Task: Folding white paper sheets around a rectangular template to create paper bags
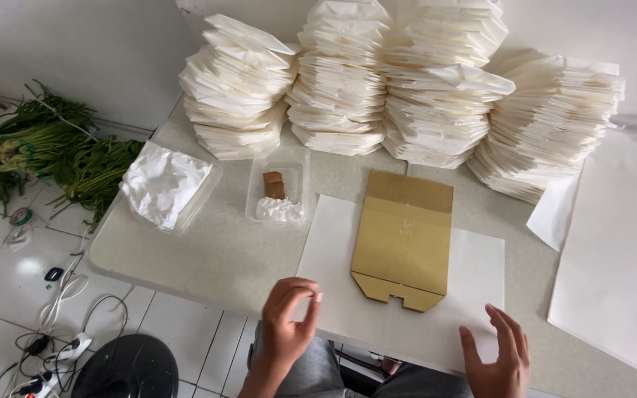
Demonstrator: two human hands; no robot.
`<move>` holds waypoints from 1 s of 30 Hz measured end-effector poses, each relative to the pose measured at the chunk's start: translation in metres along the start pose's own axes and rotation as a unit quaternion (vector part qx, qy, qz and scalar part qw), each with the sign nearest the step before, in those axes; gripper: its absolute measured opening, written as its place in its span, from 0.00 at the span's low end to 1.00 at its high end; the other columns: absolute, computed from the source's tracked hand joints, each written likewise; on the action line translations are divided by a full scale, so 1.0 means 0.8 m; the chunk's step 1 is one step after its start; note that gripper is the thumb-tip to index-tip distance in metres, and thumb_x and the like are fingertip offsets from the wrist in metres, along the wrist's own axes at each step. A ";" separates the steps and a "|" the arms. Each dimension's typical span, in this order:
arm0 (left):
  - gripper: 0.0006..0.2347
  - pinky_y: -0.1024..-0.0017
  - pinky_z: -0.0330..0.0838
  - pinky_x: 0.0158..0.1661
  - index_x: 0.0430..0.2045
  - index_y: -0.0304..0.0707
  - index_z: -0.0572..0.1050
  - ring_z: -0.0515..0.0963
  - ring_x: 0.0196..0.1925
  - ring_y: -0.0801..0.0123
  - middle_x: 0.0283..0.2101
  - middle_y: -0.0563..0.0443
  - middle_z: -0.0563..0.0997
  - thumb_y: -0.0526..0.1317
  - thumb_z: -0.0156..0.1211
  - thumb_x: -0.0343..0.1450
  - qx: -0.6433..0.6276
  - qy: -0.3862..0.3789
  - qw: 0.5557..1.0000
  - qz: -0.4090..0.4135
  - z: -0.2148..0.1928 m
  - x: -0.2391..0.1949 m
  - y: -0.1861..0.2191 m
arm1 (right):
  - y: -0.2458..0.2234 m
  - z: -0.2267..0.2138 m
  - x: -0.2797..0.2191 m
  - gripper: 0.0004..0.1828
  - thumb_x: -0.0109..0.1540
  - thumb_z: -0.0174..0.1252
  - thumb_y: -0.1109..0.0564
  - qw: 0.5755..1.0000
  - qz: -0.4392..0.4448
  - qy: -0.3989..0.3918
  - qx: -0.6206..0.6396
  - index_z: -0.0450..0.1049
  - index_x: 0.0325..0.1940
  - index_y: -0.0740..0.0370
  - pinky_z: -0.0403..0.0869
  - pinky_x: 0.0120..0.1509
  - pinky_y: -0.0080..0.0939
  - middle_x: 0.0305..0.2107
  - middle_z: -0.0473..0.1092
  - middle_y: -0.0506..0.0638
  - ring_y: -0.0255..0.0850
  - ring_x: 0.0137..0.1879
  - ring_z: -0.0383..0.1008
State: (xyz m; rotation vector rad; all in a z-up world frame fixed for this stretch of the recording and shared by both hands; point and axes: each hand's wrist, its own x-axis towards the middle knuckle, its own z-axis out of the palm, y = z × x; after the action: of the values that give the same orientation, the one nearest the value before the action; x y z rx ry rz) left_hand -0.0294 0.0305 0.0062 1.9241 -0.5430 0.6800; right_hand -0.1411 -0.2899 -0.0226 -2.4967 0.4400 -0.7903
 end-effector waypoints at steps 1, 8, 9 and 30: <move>0.02 0.72 0.80 0.44 0.30 0.34 0.78 0.83 0.39 0.65 0.34 0.47 0.84 0.33 0.60 0.71 -0.003 -0.001 1.000 0.001 -0.007 -0.003 -0.004 | 0.008 -0.001 -0.007 0.28 0.58 0.68 0.53 1.000 0.002 0.002 -0.002 0.76 0.62 0.62 0.74 0.61 0.50 0.56 0.75 0.54 0.48 0.57 0.76; 0.04 0.71 0.79 0.44 0.33 0.37 0.78 0.84 0.40 0.67 0.36 0.52 0.84 0.29 0.59 0.70 0.052 -0.032 0.997 -0.049 -0.030 -0.014 -0.028 | 0.027 -0.015 -0.027 0.34 0.55 0.67 0.48 0.996 0.067 -0.024 -0.045 0.73 0.66 0.55 0.67 0.68 0.59 0.62 0.71 0.50 0.49 0.67 0.71; 0.05 0.71 0.79 0.44 0.33 0.37 0.78 0.84 0.41 0.67 0.36 0.52 0.84 0.28 0.58 0.69 0.056 -0.048 0.996 -0.051 -0.029 -0.014 -0.029 | 0.026 -0.017 -0.025 0.36 0.55 0.67 0.47 0.995 0.074 -0.050 -0.046 0.72 0.67 0.54 0.64 0.69 0.60 0.63 0.70 0.49 0.49 0.68 0.69; 0.22 0.50 0.53 0.70 0.55 0.31 0.74 0.64 0.71 0.51 0.66 0.39 0.69 0.52 0.50 0.76 0.118 -0.261 0.957 -0.033 0.060 0.016 -0.009 | -0.013 0.028 0.025 0.40 0.58 0.64 0.41 0.985 -0.030 -0.165 0.031 0.64 0.71 0.53 0.49 0.81 0.55 0.65 0.68 0.49 0.48 0.79 0.56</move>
State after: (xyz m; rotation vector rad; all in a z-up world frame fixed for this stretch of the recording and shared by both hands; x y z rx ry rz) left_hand -0.0046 -0.0108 -0.0069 2.3501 -0.7414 0.1867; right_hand -0.1101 -0.2824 -0.0244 -2.5269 0.2207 -0.3919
